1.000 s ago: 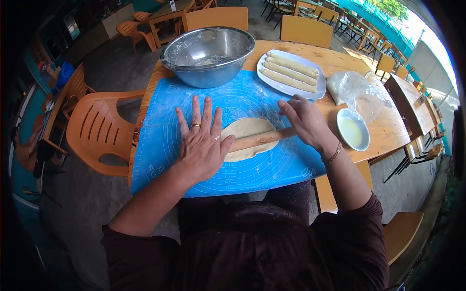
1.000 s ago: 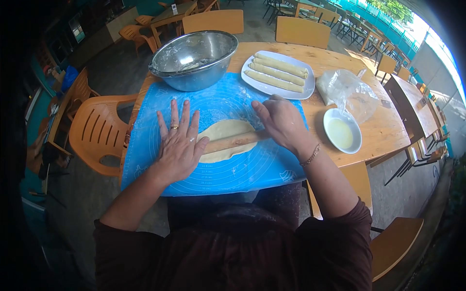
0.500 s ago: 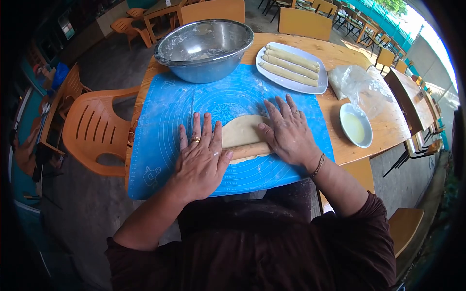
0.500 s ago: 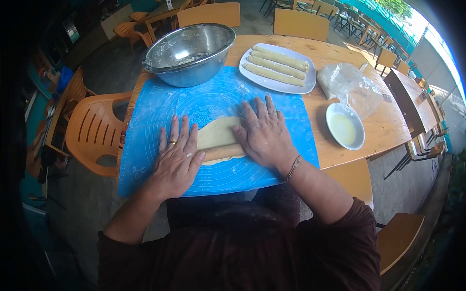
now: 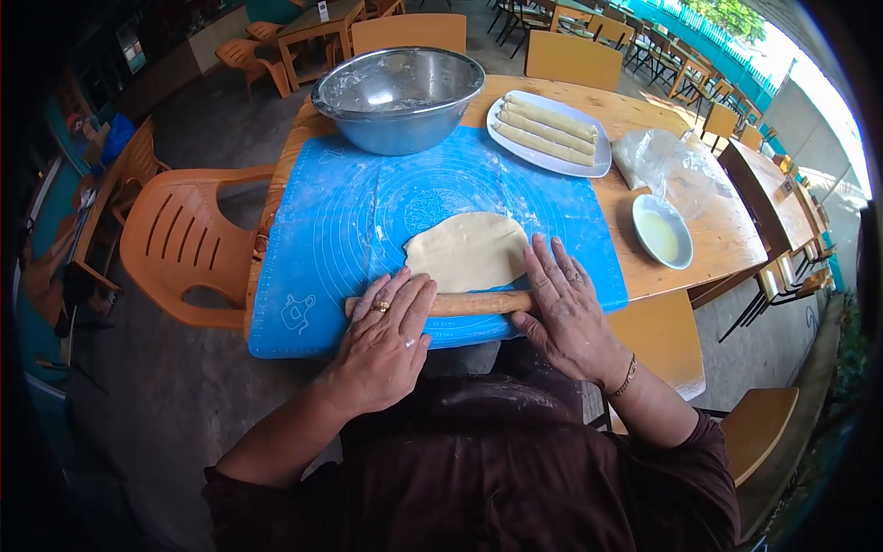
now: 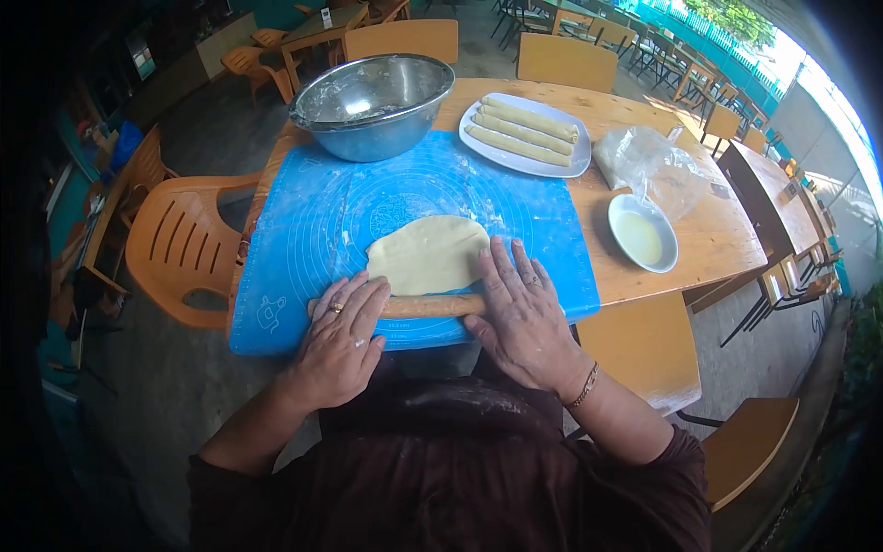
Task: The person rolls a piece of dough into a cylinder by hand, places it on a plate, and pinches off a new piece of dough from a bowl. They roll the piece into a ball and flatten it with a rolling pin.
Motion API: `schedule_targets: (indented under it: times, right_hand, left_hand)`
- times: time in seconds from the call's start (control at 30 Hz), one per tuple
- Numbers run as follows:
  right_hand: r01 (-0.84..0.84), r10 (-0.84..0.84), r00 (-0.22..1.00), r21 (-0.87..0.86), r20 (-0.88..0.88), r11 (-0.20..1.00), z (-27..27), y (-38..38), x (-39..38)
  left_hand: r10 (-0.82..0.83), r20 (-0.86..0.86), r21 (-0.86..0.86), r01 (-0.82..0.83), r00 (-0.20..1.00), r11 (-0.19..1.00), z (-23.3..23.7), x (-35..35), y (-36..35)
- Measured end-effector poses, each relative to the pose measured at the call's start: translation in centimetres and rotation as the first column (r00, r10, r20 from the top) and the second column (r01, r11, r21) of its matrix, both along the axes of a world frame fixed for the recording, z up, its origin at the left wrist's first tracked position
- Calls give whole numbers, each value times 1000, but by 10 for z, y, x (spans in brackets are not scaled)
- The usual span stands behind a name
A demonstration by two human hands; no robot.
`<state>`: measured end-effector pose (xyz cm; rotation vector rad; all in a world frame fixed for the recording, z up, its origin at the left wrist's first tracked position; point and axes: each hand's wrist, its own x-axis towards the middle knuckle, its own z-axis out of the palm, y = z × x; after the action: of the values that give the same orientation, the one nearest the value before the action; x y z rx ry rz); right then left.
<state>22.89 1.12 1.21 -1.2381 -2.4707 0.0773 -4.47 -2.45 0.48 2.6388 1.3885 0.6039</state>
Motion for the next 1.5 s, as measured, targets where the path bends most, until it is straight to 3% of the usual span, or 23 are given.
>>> schedule_targets:
  times: [0.07, 0.13, 0.23, 0.33, 0.5, 0.57, 0.6, 0.63, 0.7, 0.73, 0.8, 0.83, 0.9, 1.03, 1.23, 1.5]
  right_hand:
    - [-33, 33, 998, -4, -59, 999, 0, -3, 6]
    - [-68, 36, 968, -119, -249, 991, -1, -5, 10]
    - [-95, 55, 963, -140, -264, 986, 6, -10, 14]
    - [-105, 82, 938, -52, -336, 993, 32, -1, 15]
    - [-109, 109, 916, 21, -386, 994, 37, 47, 13]
    - [-135, 64, 891, -129, -449, 982, 22, 66, 10]
    - [-105, 38, 944, -189, -327, 976, 18, 70, 9]
    - [-112, 43, 943, -192, -329, 975, 9, 74, 6]
    - [-88, 89, 996, 156, 3, 984, -7, 80, -6]
    - [-26, 12, 988, 93, 154, 995, -4, 79, -11]
    - [-25, 13, 983, 60, 183, 998, 2, 83, -17]
    - [-11, 3, 978, 40, 209, 999, 4, 88, -20]
    - [-5, -6, 979, 54, 203, 999, 4, 98, -25]
    - [29, -49, 979, 104, 197, 994, 0, 125, -39]
    - [88, -136, 963, 205, 233, 975, -7, 166, -60]
    - [174, -207, 946, 147, 249, 974, -10, 195, -74]
  left_hand:
    - [1, 53, 45, -3, 999, 999, -2, 2, -3]
    - [71, 78, 50, -75, 994, 996, 3, 7, -7]
    - [45, 68, 140, -55, 997, 989, 5, 7, -4]
    - [-13, 184, 133, -11, 983, 991, 26, 9, 3]
    - [19, 200, 114, -42, 980, 993, 31, 13, 31]
    - [39, 172, 73, -52, 984, 996, 17, 9, 42]
    - [40, 169, 75, -53, 985, 996, 14, 10, 44]
    - [47, 167, 72, -60, 985, 996, 15, 8, 44]
    - [154, 5, -156, -151, 988, 976, 23, 10, 42]
    - [159, 5, -164, -156, 987, 974, 18, 12, 45]
    - [256, -222, 174, -220, 941, 960, 6, 14, 50]
    - [257, -226, 172, -221, 940, 960, 8, 12, 54]
    - [304, -287, -123, -349, 909, 929, 17, 11, 70]
    - [359, -214, -112, -388, 908, 915, 14, 5, 97]
    - [503, -310, -137, -562, 807, 816, 15, 2, 132]
    - [616, -371, -193, -706, 695, 681, 15, -7, 162]
